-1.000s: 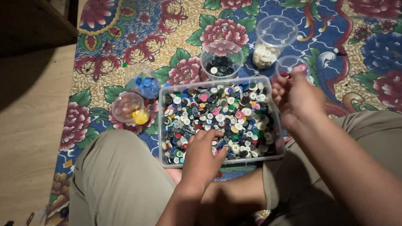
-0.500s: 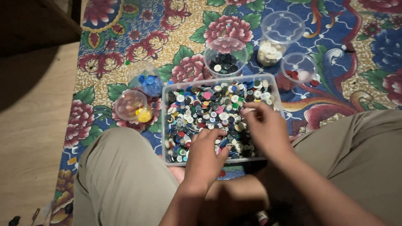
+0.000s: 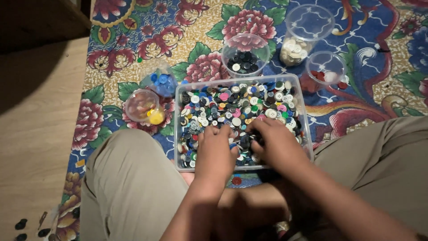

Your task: Sorting a large variety of buttons by picking them from a central bin and placing them into smaller sorting cups.

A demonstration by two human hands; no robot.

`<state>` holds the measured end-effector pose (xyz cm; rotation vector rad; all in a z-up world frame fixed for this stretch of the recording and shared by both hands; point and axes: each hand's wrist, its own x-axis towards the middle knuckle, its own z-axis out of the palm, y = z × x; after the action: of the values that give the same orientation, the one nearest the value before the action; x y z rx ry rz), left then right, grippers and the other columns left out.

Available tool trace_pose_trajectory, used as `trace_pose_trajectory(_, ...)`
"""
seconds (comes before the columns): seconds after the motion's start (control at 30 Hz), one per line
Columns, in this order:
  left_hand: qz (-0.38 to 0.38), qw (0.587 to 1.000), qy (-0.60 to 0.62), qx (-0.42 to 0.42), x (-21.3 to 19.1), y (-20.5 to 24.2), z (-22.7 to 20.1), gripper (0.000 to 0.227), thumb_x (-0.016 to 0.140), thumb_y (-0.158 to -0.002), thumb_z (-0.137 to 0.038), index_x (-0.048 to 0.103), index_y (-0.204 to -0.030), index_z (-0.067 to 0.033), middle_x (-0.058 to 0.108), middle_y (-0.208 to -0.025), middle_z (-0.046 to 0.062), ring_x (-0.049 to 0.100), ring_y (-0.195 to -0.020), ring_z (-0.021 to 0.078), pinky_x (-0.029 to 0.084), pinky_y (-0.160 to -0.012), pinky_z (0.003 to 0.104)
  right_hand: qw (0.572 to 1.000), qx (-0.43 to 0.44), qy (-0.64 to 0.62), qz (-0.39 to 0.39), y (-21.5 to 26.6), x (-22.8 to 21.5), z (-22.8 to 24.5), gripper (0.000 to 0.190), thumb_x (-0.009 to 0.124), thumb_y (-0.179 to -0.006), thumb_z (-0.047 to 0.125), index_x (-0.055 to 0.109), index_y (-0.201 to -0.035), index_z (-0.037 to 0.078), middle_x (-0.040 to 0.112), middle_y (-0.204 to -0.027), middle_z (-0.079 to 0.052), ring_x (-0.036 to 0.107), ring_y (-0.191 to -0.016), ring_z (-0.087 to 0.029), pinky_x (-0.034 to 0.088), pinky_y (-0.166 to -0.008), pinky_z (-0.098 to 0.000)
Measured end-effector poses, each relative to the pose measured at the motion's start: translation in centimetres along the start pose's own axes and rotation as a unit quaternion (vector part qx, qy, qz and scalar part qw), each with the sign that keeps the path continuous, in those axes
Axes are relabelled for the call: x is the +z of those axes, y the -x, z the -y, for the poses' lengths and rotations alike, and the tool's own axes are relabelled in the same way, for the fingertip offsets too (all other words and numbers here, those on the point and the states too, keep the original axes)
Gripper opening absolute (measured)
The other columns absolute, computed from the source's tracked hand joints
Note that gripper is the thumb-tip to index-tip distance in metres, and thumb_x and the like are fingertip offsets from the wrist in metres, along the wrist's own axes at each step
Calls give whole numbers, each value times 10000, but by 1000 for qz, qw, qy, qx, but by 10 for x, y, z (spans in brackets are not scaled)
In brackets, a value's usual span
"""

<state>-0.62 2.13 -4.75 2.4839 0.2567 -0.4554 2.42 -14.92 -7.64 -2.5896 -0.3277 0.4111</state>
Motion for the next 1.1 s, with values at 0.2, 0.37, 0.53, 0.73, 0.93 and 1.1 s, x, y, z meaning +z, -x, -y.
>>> trace_pose_trajectory(0.2, 0, 999, 25, -33, -12, 2, 5, 198, 766, -881, -123, 723, -1074, -123, 652, -1161, 179, 657, -1175, 417, 572, -941, 498, 999, 34, -12, -27, -8, -21, -9, 223, 720, -858, 178, 756, -1076, 207, 773, -995, -114, 735, -1023, -371, 573, -933, -477)
trace_pose_trajectory(0.37, -64, 994, 54, -69, -32, -4, 31, 185, 774, -867, -125, 767, -1047, -164, 728, -1065, 207, 710, -1073, 443, 579, -890, 508, 996, 1, -64, -60, -3, -33, 5, 255, 728, -860, 170, 763, -1110, 206, 777, -1027, -116, 726, -1043, -376, 563, -944, -488)
trace_pose_trajectory(0.53, -139, 977, 104, -124, -56, -5, 38, 322, 737, -891, -122, 717, -1206, -188, 757, -1120, 189, 738, -1025, 375, 571, -894, 461, 995, -49, -58, -64, 11, -20, 8, 287, 716, -880, 217, 720, -1165, 245, 739, -1071, -62, 705, -1069, -339, 563, -926, -485)
trace_pose_trajectory(0.73, -139, 978, 106, -114, -47, -21, 44, 228, 729, -892, -172, 731, -1110, -239, 795, -1047, 16, 759, -925, 259, 583, -850, 386, 994, -100, -52, -5, 25, -29, 16, 212, 694, -903, 228, 738, -1109, 209, 708, -1055, -105, 652, -1114, -391, 533, -957, -537)
trace_pose_trajectory(0.93, -77, 995, 3, -61, -24, -27, 38, 271, 806, -825, -195, 787, -1082, -281, 756, -1150, 28, 713, -1117, 308, 589, -945, 439, 983, -73, 166, 15, 18, -21, -3, 166, 791, -828, 319, 777, -993, 333, 650, -1085, 23, 558, -1157, -279, 464, -966, -554)
trace_pose_trajectory(1.1, -63, 994, -46, -82, -27, -25, 29, 258, 792, -872, -238, 783, -1126, -285, 650, -1225, 53, 676, -1175, 319, 590, -915, 484, 987, -43, 154, -36, 3, -30, -14, 193, 798, -814, 282, 771, -997, 338, 663, -1063, 24, 571, -1124, -277, 462, -950, -530)
